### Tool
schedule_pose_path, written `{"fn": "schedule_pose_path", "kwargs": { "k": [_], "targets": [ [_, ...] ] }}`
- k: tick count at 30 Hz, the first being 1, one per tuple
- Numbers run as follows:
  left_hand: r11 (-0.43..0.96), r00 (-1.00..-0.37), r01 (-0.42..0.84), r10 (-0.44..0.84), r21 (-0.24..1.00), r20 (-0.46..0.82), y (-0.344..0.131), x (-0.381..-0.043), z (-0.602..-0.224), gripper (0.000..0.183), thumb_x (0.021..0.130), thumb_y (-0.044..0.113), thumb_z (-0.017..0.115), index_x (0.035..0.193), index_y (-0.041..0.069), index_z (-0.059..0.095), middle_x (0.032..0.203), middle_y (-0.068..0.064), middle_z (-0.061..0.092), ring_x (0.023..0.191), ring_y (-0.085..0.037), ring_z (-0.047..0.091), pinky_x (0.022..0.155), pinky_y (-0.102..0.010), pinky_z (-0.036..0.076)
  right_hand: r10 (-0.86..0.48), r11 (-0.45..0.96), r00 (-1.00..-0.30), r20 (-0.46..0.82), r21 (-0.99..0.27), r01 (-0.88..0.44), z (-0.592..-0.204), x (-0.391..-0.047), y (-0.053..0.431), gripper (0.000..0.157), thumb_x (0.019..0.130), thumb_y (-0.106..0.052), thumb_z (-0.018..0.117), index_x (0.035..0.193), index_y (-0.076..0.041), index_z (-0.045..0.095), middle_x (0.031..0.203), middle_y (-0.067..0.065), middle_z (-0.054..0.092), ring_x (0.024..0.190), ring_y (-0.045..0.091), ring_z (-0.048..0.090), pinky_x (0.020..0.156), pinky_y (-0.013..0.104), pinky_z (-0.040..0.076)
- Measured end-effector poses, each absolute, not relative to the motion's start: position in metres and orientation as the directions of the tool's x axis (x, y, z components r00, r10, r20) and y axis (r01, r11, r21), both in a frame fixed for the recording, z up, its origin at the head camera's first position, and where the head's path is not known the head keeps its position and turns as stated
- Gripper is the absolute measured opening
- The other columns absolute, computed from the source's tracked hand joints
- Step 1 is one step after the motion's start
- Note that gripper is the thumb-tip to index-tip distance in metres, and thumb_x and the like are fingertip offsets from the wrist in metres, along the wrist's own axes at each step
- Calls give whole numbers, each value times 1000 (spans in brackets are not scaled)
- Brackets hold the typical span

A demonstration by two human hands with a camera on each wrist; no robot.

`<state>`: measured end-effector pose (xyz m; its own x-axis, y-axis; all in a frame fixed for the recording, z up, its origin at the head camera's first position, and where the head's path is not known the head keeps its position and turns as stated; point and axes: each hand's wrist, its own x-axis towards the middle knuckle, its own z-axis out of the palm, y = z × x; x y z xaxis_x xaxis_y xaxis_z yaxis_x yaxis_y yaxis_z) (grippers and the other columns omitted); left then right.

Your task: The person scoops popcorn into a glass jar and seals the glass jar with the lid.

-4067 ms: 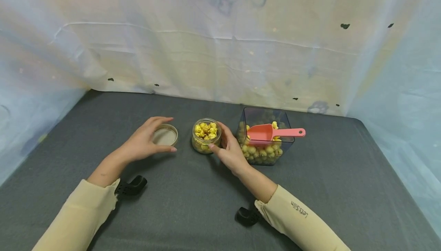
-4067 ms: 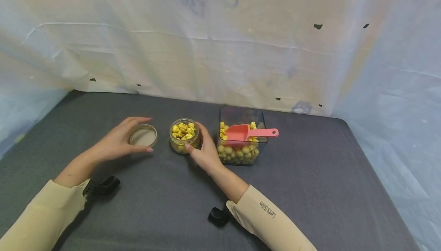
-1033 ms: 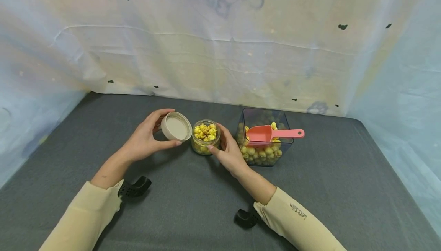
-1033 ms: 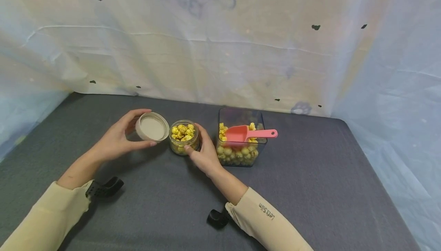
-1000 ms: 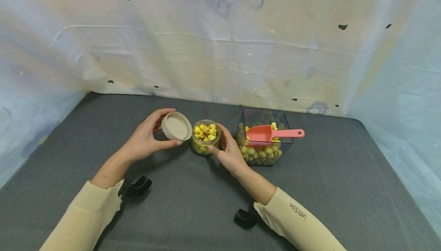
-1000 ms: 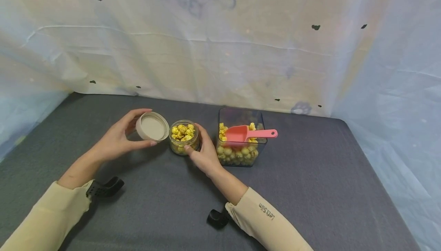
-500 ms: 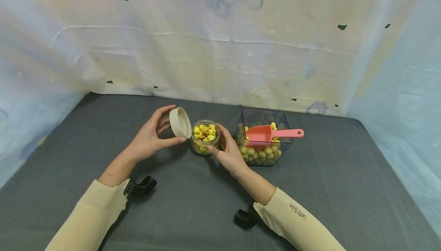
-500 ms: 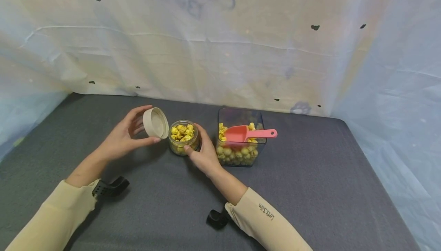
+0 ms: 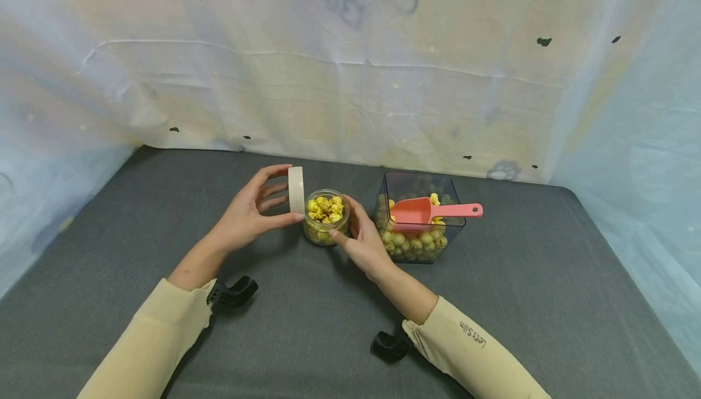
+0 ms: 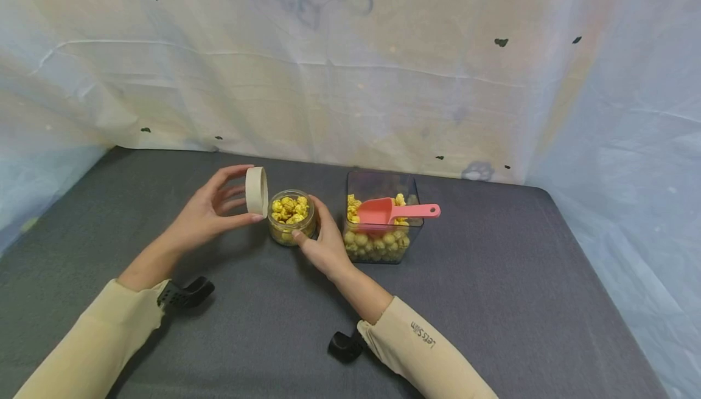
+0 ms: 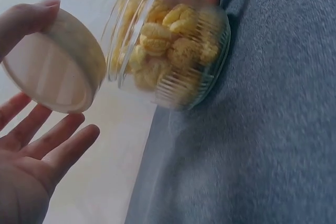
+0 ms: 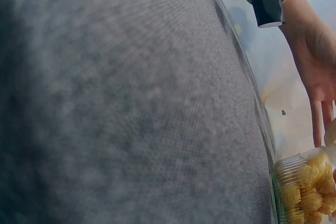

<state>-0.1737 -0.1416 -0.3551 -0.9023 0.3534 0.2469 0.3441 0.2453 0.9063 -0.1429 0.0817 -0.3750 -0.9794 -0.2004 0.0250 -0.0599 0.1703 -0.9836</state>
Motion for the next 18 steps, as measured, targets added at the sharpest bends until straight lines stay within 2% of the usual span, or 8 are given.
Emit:
{"fn": "schedule_pose_path", "kwargs": {
  "k": [3, 8, 18],
  "targets": [
    [229, -893, 358, 368, 905, 260, -137, -175, -353, 83, 79, 13, 80, 148, 17, 33, 149, -7, 34, 135, -30, 41, 105, -44, 44, -202, 169, -979, 26, -984, -61, -375, -143, 82, 68, 91, 1, 60, 150, -4, 26, 153, 19, 31, 144, 30, 26, 118, 47, 21],
    [251, -889, 368, 376, 895, 260, -129, -178, -352, 80, 79, 16, 80, 146, 20, 38, 147, -5, 35, 134, -30, 41, 103, -48, 45, -208, 164, -978, 25, -985, -60, -375, -144, 82, 68, 91, 0, 59, 150, -5, 26, 154, 19, 29, 144, 30, 25, 118, 47, 21],
    [317, -896, 361, 378, 877, 233, -119, -180, -352, 78, 77, 18, 82, 145, 15, 42, 147, -6, 39, 132, -29, 40, 103, -50, 44, -218, 161, -976, 23, -985, -59, -376, -144, 82, 69, 91, 0, 59, 151, -4, 25, 156, 19, 26, 145, 30, 22, 118, 48, 20]
  ]
}}
